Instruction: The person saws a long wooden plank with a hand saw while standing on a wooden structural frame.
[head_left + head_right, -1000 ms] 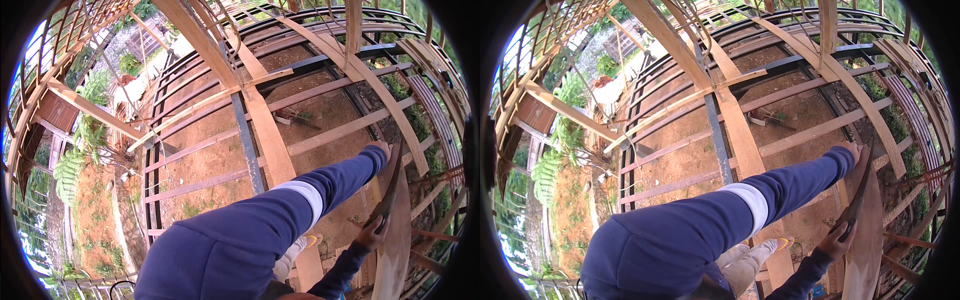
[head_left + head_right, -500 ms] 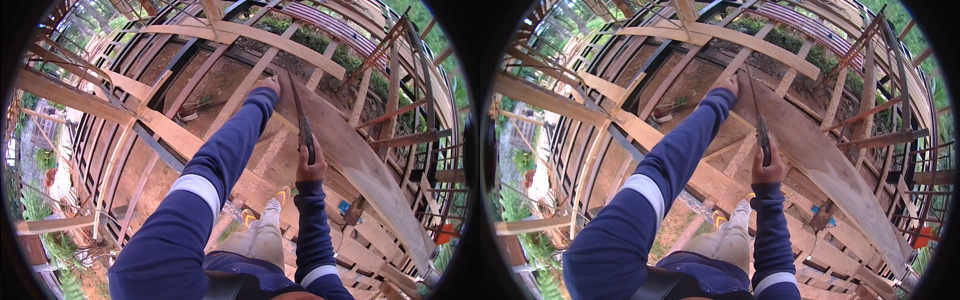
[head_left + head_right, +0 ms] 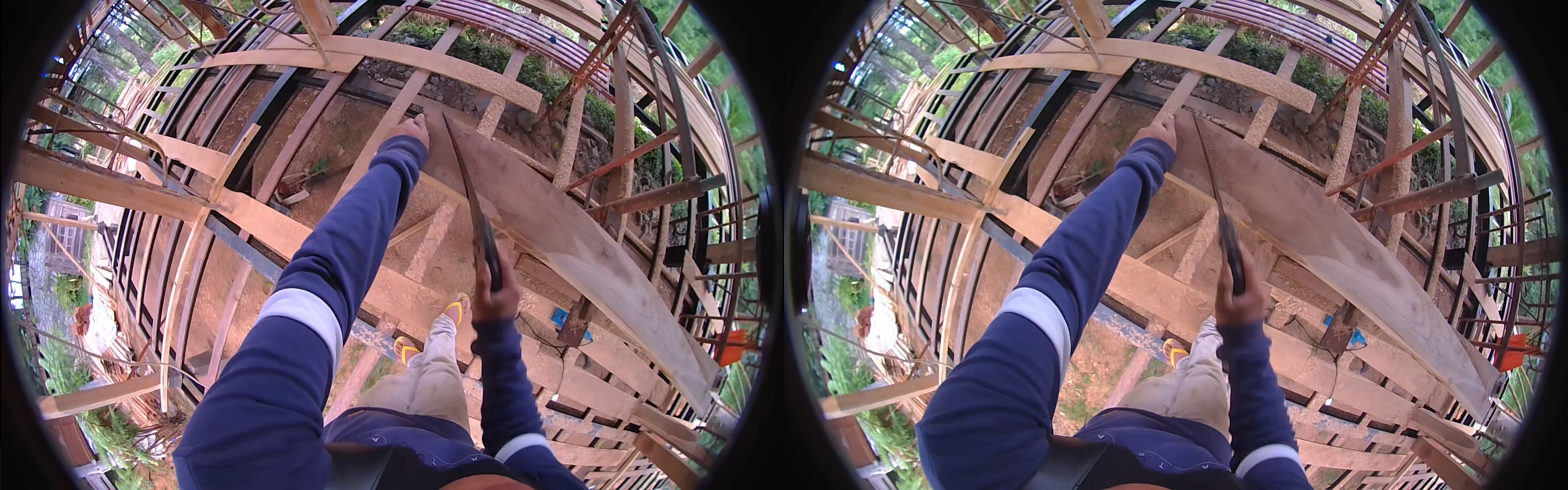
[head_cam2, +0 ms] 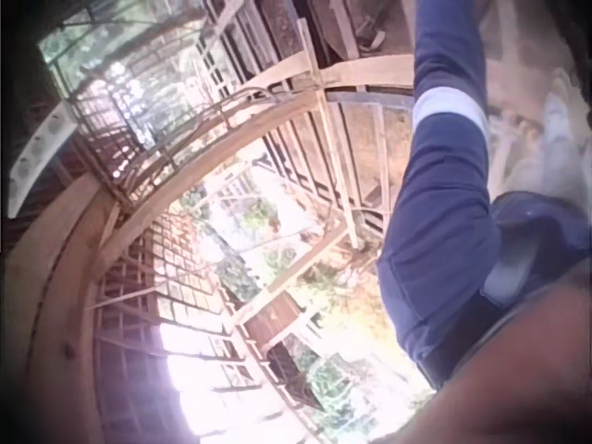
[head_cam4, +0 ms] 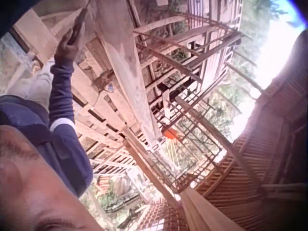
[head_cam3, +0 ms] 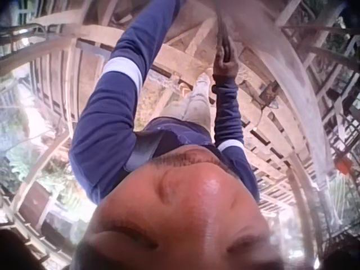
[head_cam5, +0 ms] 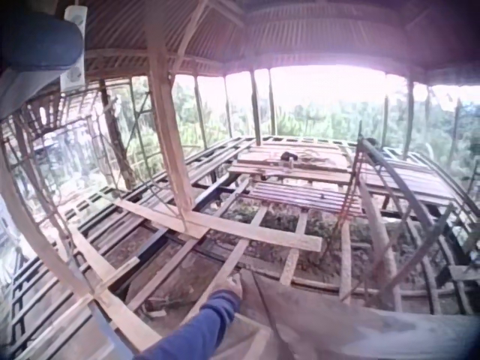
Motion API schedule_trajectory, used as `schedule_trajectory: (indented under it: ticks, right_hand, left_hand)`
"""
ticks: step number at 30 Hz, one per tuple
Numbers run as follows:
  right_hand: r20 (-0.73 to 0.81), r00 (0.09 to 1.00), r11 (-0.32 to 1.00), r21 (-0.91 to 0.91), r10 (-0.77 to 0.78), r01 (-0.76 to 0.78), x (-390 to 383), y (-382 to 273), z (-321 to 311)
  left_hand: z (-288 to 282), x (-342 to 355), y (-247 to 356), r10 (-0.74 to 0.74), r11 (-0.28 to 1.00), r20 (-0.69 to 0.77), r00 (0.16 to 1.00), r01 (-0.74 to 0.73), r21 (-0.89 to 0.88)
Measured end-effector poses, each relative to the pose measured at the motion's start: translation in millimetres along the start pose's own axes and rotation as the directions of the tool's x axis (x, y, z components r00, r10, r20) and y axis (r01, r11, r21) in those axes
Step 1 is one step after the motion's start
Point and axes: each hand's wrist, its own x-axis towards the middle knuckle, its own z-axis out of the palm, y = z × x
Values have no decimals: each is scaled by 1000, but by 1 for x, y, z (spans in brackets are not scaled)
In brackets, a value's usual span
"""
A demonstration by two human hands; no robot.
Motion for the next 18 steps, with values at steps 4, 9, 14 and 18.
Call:
schedule_trajectory:
  ticks: [4, 9, 14, 18]
  right_hand:
    - [-1, 999, 992, 116, -52, 52, -76, -3, -46]
    - [17, 994, 994, -41, -104, 105, 66, -14, 16]
    - [-19, 1000, 992, 124, -10, 12, -41, 11, -18]
    - [-22, 998, 994, 91, -64, 66, -62, 29, -33]
  left_hand:
    - [4, 4, -7, 21, 999, -39, 999, -19, 32]
    - [11, 2, 17, 22, 1000, -21, 1000, -21, 13]
    - [-8, 8, 2, -27, 998, 80, 996, 23, 56]
    - [-8, 10, 11, -32, 996, 97, 995, 24, 84]
